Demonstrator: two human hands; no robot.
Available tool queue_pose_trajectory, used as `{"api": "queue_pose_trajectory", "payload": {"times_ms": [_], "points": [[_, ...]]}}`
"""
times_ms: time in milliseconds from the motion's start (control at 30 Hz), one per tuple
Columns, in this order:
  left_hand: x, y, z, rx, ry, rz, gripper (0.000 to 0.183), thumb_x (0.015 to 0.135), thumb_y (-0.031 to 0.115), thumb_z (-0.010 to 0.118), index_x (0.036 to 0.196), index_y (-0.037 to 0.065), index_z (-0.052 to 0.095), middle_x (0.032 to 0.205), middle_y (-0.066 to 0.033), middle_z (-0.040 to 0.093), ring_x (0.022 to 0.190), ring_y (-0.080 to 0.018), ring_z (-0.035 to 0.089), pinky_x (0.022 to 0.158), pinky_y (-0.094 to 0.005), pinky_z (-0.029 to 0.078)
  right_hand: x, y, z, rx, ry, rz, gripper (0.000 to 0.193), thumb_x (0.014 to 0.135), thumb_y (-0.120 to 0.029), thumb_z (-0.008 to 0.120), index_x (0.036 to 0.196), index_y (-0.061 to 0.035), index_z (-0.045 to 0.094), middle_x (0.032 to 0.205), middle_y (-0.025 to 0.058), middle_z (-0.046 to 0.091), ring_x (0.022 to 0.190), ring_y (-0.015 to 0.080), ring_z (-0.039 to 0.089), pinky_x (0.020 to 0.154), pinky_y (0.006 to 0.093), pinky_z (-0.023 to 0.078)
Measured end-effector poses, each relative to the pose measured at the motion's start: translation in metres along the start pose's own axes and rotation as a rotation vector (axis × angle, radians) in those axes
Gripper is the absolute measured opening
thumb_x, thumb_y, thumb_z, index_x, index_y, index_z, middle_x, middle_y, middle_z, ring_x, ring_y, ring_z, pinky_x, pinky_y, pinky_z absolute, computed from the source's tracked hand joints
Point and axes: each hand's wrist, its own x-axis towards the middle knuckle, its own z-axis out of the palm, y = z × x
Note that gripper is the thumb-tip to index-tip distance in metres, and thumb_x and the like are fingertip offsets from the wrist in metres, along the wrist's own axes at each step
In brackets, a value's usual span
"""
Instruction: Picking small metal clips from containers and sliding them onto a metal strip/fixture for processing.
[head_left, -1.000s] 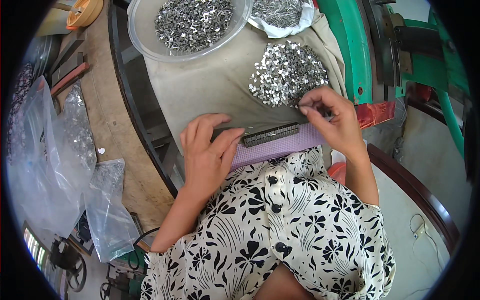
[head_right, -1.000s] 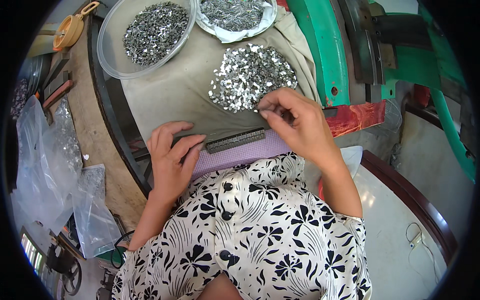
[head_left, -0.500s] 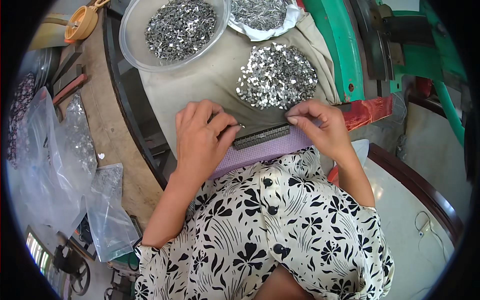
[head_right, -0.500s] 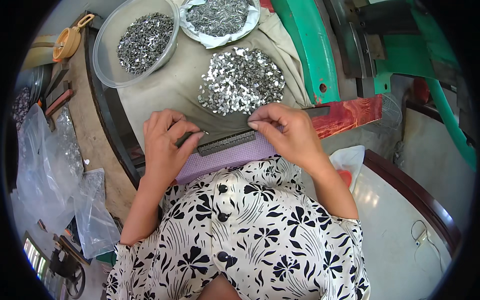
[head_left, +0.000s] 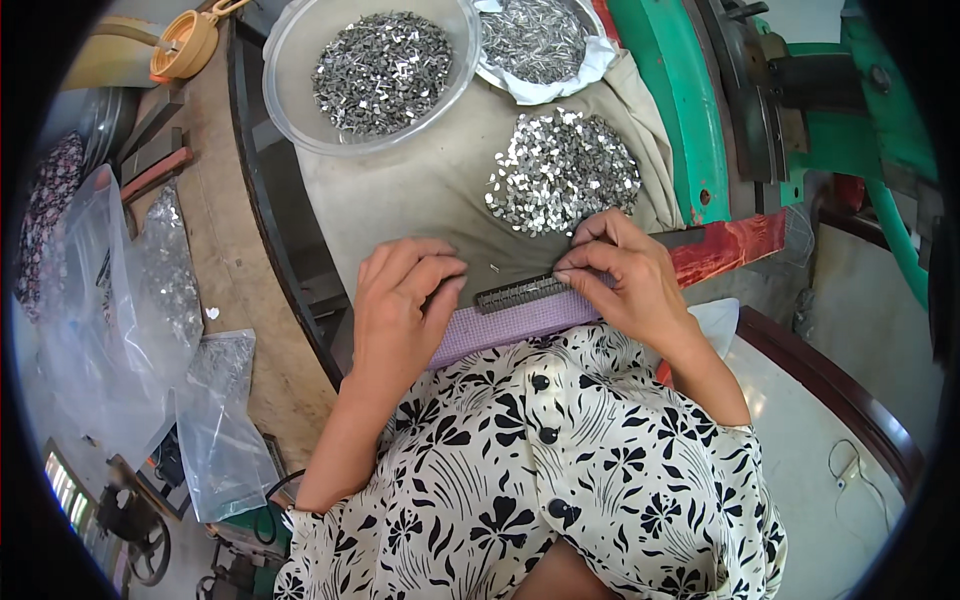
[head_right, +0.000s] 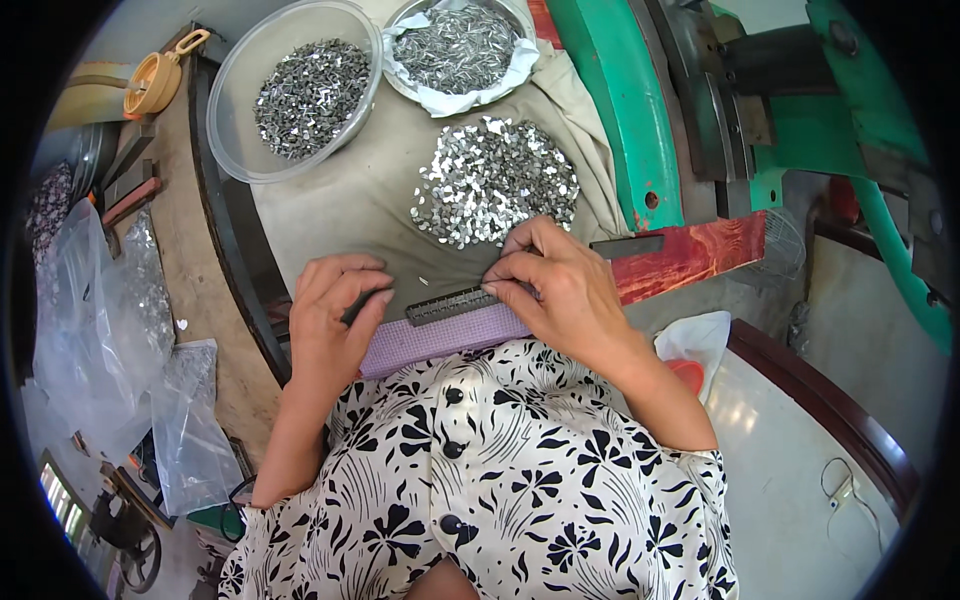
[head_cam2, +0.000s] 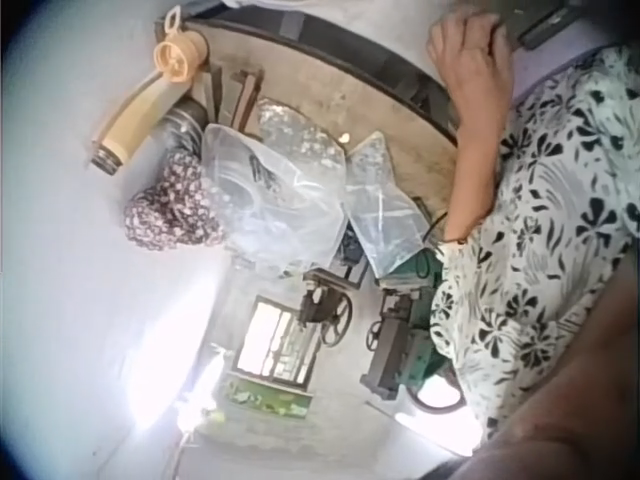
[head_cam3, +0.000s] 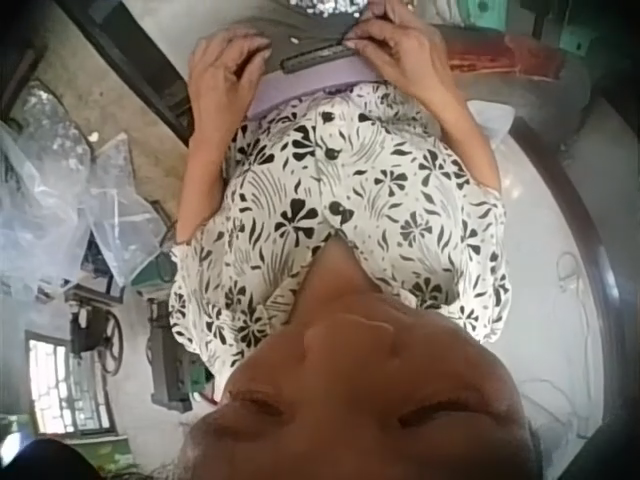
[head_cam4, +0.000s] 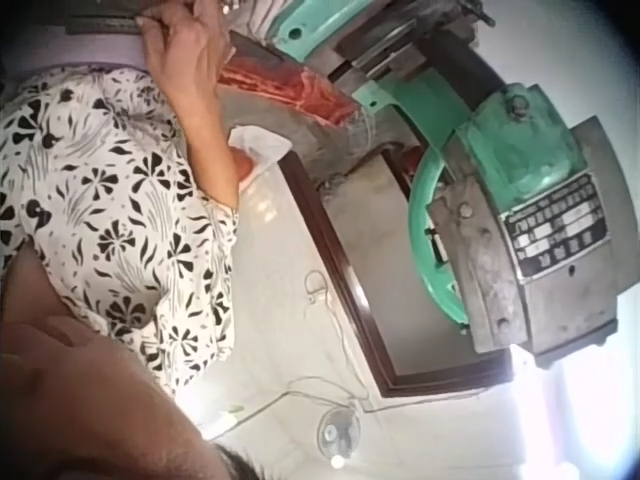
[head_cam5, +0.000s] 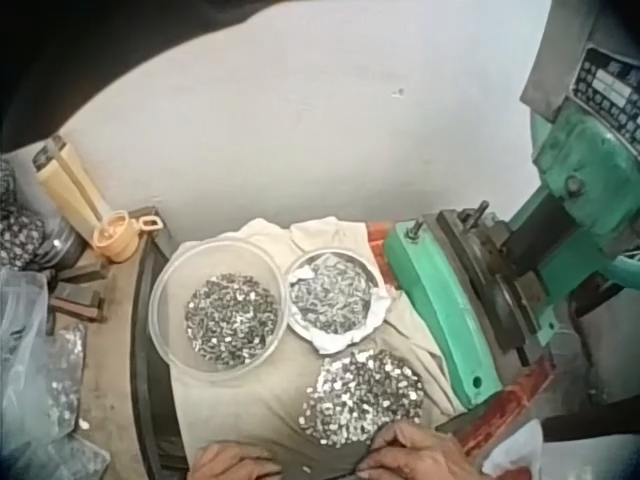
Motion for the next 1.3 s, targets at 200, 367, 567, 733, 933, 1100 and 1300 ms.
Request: {"api": "queue_pose_trajectory", "payload": {"times_ms": [200,367,567,733,933,1100,1300], "points": [[-0.012,-0.001,0.001,-0.05,0.045,-0.044,0.014,0.076,0.003,0.073,0.089,0.006,0.069,0.111,-0.0031,0.068,0.099,-0.0253,0.062,0.088,-0.036,0.046,-0.002,0.0,0.004,-0.064,0.07,-0.071,0.013,0.076,-0.006,0.078,0.087,-0.0038,0.074,0.086,0.0061,0.062,0.079,0.0209,0.063,0.067,0.0312,0.05],[-0.018,-0.001,0.0,-0.061,0.079,-0.072,0.012,0.078,0.003,0.073,0.089,0.005,0.07,0.115,-0.003,0.068,0.097,-0.0258,0.064,0.085,-0.0357,0.05,0.008,-0.004,-0.003,-0.002,0.043,-0.137,0.015,0.075,-0.007,0.078,0.089,-0.0058,0.075,0.084,0.0055,0.063,0.077,0.0207,0.063,0.066,0.0317,0.05],[-0.023,0.0,0.001,-0.157,0.084,-0.151,0.015,0.08,-0.004,0.071,0.094,0.0,0.068,0.121,-0.0139,0.066,0.107,-0.0245,0.066,0.089,-0.0319,0.053,0.045,-0.016,0.002,-0.102,0.007,-0.444,0.018,0.07,-0.012,0.079,0.087,-0.014,0.077,0.084,0.0003,0.061,0.075,0.0195,0.061,0.063,0.0329,0.047],[-0.027,-0.002,0.004,-0.15,0.092,-0.141,0.015,0.08,-0.004,0.071,0.094,0.0,0.068,0.122,-0.0144,0.065,0.108,-0.026,0.065,0.09,-0.0329,0.053,0.062,-0.017,0.009,-0.283,-0.152,-0.579,0.013,0.068,-0.021,0.077,0.081,-0.0181,0.074,0.088,-0.0033,0.058,0.08,0.0166,0.057,0.069,0.0326,0.044],[-0.026,-0.006,0.008,-0.115,0.166,-0.082,0.012,0.078,0.003,0.073,0.089,0.005,0.069,0.121,-0.0062,0.066,0.092,-0.0254,0.066,0.078,-0.0346,0.053,0.064,-0.02,0.014,-0.34,-0.158,-0.585,0.013,0.069,-0.018,0.077,0.08,-0.0145,0.072,0.088,-0.0023,0.057,0.084,0.0178,0.056,0.071,0.0332,0.044],[-0.025,-0.005,0.009,-0.13,0.151,-0.093,0.012,0.077,0.003,0.073,0.089,0.005,0.069,0.12,-0.0064,0.066,0.092,-0.0246,0.066,0.077,-0.0346,0.053,0.06,-0.018,0.01,-0.269,-0.111,-0.472,0.012,0.072,-0.014,0.077,0.081,-0.0096,0.07,0.09,0.0016,0.058,0.087,0.0234,0.056,0.076,0.0357,0.045],[-0.025,-0.002,0.008,-0.132,0.082,-0.122,0.016,0.078,-0.005,0.071,0.094,0.0,0.069,0.123,-0.0151,0.061,0.11,-0.0278,0.062,0.091,-0.0341,0.05,0.028,0.001,-0.032,0.0,-0.024,-0.209,0.012,0.074,-0.007,0.076,0.083,-0.0041,0.07,0.105,0.0076,0.06,0.1,0.0278,0.052,0.085,0.0374,0.044]]}}
